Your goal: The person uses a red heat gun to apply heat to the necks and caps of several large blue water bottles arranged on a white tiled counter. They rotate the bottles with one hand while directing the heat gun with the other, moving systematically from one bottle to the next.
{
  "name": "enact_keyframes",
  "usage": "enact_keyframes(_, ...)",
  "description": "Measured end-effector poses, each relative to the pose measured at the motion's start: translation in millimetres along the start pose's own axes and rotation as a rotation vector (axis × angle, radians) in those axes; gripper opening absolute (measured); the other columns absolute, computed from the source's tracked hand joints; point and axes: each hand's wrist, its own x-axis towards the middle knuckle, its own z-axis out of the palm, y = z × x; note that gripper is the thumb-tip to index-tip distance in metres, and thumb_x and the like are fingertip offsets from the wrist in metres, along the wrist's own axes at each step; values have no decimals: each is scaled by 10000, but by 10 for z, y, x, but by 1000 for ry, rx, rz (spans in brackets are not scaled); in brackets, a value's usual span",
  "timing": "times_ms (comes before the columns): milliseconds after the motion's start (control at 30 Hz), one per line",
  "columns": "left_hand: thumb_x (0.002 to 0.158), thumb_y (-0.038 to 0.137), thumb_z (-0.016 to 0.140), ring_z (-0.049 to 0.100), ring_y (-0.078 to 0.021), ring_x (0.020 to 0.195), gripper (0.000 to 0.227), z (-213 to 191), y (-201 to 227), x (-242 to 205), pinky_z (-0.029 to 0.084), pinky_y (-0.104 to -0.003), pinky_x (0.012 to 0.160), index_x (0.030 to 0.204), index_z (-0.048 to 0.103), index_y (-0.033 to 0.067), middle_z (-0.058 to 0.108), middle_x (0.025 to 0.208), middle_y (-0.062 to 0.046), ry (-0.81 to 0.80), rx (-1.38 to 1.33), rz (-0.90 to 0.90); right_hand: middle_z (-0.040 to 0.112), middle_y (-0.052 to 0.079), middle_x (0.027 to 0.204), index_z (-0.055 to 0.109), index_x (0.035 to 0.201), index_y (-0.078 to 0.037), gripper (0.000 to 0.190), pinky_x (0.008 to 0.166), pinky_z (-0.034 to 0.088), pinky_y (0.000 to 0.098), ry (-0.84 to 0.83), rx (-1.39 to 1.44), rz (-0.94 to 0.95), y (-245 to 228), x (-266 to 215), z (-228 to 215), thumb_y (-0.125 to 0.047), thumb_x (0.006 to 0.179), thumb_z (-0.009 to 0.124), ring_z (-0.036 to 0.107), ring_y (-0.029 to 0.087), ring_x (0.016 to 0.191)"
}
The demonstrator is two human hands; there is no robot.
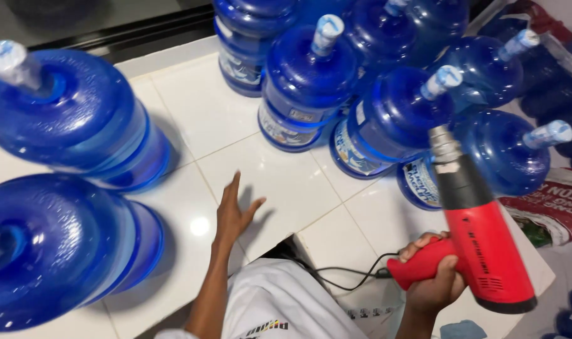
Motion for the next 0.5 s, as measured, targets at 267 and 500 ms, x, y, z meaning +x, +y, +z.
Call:
enact_keyframes(267, 945, 70, 761, 704, -254, 767, 116, -1428, 588, -1307, 553, -356, 729, 1033, 742, -2, 773, 988, -125, 879, 221, 463, 633, 38, 1060, 572, 1316, -192, 583, 681, 565, 297, -229, 312, 65, 173, 198, -84, -611, 932, 701, 619, 163, 824)
enact_keyframes(500, 1005, 375, 866, 407, -380, 1515, 983, -2896, 608, -1214, 378, -510, 1234, 1624, 169, 60, 374, 1624, -253, 975, 207, 80, 573, 257, 1435, 487, 1530, -13, 440, 1103, 384, 699, -1189, 665, 543, 219, 741, -14, -263, 1173, 541, 575, 496, 1209)
